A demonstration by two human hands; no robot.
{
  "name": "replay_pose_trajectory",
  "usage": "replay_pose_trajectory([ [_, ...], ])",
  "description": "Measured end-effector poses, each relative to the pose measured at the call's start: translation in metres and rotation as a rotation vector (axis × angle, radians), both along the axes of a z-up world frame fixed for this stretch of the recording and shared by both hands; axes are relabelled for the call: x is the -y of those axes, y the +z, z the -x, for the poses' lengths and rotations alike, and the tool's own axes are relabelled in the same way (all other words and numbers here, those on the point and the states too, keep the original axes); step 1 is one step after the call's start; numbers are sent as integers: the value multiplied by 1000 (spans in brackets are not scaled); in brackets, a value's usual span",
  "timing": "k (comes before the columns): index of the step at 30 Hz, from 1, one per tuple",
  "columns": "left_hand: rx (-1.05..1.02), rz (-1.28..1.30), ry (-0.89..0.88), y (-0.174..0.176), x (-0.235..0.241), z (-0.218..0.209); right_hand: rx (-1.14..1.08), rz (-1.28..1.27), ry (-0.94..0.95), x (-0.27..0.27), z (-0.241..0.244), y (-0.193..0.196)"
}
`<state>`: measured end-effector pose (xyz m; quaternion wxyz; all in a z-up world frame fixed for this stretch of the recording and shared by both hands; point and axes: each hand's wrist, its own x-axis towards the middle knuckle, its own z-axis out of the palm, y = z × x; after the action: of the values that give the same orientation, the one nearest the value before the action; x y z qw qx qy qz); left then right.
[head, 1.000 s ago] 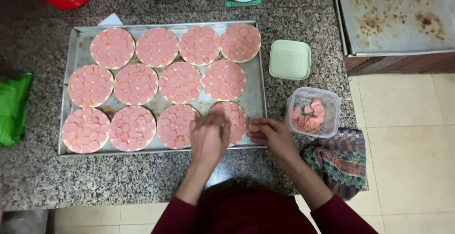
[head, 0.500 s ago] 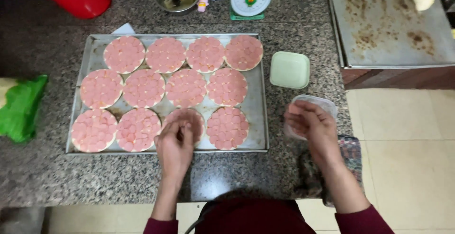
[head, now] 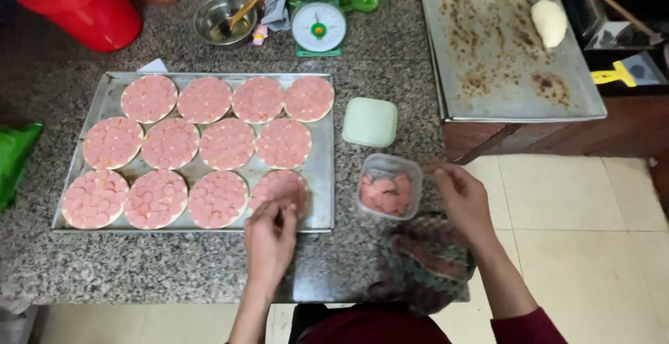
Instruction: The person places sliced ham onto small round dough bases arranged on a baking tray. They then squeeze a yellow sauce from a plastic bag over the ham and sprinkle corn kernels from a green colander onto each base.
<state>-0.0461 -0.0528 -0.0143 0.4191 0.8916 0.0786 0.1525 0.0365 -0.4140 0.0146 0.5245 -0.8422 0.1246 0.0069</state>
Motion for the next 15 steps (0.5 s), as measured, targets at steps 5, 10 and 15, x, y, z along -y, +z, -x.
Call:
replay_pose_trajectory([
  [5, -172, 144, -57, -13, 89, 6, -245, 50, 65, 32, -7, -66],
  [10, -308, 146, -64, 2, 137, 31, -558, -94, 285, -5, -9, -58],
  [15, -381, 219, 10, 10, 131, 55, -370, -425, 255, 36, -7, -51],
])
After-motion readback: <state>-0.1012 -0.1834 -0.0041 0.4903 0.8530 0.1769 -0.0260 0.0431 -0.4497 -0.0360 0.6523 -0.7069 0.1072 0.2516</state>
